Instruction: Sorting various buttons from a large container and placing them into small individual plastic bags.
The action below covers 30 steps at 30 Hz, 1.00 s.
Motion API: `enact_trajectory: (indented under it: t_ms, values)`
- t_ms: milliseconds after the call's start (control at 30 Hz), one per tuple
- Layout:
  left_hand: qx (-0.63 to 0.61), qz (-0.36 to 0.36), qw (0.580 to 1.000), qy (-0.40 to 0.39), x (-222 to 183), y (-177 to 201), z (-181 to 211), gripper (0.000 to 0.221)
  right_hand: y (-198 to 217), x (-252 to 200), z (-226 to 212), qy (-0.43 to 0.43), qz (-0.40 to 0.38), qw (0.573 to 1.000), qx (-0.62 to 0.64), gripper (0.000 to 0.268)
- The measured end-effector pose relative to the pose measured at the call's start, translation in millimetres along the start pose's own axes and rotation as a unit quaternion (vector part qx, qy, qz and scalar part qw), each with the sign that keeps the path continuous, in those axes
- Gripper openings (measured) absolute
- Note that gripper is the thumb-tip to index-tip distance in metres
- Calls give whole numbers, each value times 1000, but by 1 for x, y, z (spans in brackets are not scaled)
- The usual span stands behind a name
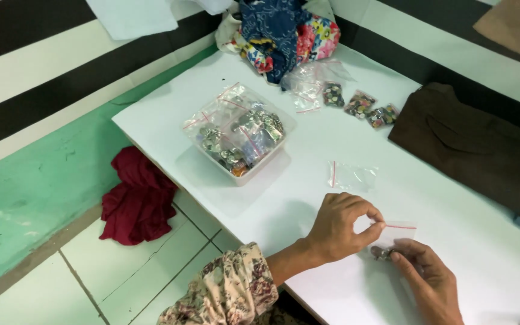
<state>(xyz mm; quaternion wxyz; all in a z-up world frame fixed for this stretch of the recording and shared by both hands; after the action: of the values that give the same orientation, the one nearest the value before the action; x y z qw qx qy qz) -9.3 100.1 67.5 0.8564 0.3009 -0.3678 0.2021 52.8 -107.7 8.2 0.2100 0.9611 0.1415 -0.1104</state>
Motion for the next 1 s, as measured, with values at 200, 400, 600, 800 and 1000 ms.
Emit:
enact_trajectory:
  t_ms: [200,400,600,800,1000]
  values:
    - [103,73,991,-31,0,103,8,9,-71,-1,-73,34,-66,997,29,39]
    - [232,179,954,-55,21,206,-24,8,-154,12,-171,219,-143,963,65,38]
    - [345,202,916,24,37,270,-68,8,-233,14,-247,294,-171,938,61,42]
    - [392,63,899,185,18,269,-158,22,-252,25,-249,357,-31,926,-122,51]
    - [370,76,912,157,25,267,-133,28,-235,28,-234,334,-34,931,-141,45]
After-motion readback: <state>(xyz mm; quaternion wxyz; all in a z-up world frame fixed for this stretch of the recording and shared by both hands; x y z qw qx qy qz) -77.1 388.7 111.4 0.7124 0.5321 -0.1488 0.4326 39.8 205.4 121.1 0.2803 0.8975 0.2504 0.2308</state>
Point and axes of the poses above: each hand's wrist, its own x-axis towards the middle knuckle, its own y-axis out of the back of the hand, z = x × y, the point moved 8 cm from there along x, towards the middle knuckle, and after that the axes turned 13 degrees about -y, right-handed, at the moved point
